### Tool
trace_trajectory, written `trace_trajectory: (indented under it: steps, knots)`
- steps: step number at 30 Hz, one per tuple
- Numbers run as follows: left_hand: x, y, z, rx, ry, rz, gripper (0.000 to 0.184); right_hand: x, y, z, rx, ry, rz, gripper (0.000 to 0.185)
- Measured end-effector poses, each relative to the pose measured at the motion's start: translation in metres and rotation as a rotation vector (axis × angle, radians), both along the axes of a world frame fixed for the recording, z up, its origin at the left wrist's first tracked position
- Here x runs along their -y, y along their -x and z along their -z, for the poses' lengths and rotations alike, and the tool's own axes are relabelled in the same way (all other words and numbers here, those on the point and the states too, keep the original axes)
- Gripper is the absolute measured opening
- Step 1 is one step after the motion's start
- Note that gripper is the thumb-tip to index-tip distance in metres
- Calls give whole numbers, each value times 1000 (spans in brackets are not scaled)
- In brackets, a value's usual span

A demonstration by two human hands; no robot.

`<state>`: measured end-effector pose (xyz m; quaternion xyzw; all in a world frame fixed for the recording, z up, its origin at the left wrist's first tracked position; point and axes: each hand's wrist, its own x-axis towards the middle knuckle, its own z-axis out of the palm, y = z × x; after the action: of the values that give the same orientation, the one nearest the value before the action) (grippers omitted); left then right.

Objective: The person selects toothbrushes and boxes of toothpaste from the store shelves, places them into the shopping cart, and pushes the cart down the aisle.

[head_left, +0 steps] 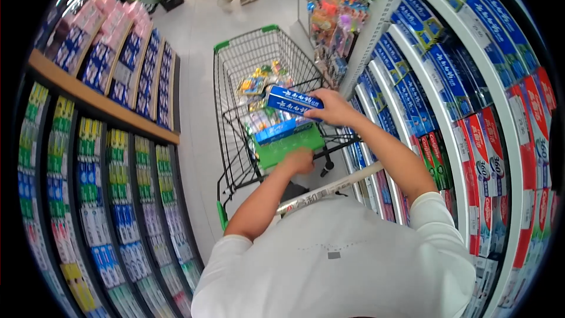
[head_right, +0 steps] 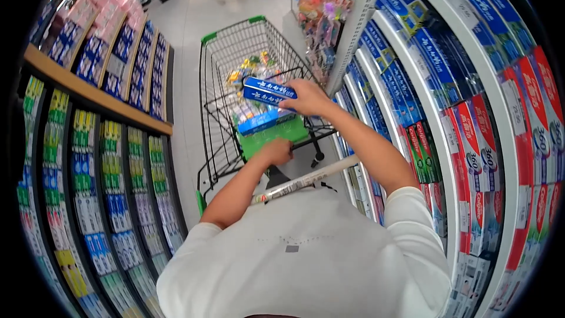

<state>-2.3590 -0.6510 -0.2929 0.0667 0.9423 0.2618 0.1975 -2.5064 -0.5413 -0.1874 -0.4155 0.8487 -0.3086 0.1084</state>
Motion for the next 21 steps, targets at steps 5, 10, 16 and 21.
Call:
trace_trajectory:
  steps: [5,10,16,21]
  knots:
    - [-5,2,3,73,-47,-50,29,13,-4,21,-26,-318,-131,49]
    - [-7,7,4,114,-23,-23,31,25,-7,58,-101,-442,-248,52]
    - [-11,8,-3,149,1,-26,33,49,-20,78,-151,-487,-359,50]
    - [-12,7,-6,157,17,-34,34,61,-20,93,-187,-513,-346,52]
